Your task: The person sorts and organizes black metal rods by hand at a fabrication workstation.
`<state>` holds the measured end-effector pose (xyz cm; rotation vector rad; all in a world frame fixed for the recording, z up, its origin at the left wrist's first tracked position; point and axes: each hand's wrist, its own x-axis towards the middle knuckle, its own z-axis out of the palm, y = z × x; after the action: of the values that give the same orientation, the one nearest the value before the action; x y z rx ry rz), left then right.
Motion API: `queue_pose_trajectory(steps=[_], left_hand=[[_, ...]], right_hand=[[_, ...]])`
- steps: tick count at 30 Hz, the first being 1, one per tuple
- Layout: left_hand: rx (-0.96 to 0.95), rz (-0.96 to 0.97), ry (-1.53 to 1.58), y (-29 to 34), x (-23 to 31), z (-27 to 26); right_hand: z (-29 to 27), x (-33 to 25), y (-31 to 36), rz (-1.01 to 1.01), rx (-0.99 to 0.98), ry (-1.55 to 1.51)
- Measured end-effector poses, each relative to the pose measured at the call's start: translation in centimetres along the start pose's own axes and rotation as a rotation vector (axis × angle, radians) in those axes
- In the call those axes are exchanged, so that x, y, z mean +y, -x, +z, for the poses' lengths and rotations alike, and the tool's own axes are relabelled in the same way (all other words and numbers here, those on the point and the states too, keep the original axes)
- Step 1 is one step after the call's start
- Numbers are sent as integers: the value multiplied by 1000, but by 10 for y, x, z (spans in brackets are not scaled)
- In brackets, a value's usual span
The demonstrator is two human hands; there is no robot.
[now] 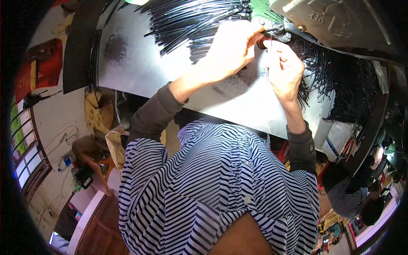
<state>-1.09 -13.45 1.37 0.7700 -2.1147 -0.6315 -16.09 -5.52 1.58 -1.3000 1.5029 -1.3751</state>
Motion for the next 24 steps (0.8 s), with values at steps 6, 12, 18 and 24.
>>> queue_pose_trajectory(steps=[6,12,18,24], left_hand=[[-30,158,-139,5,1,-1],[109,234,-114,-16,3,12],[76,238,-203,-17,0,13],[-133,389,-425,-12,17,-19]], right_hand=[[1,-2,-3,74,43,-44],[-10,-4,-17,132,50,-181],[-6,1,-17,141,82,-154],[-14,-8,-21,223,-1,-182]])
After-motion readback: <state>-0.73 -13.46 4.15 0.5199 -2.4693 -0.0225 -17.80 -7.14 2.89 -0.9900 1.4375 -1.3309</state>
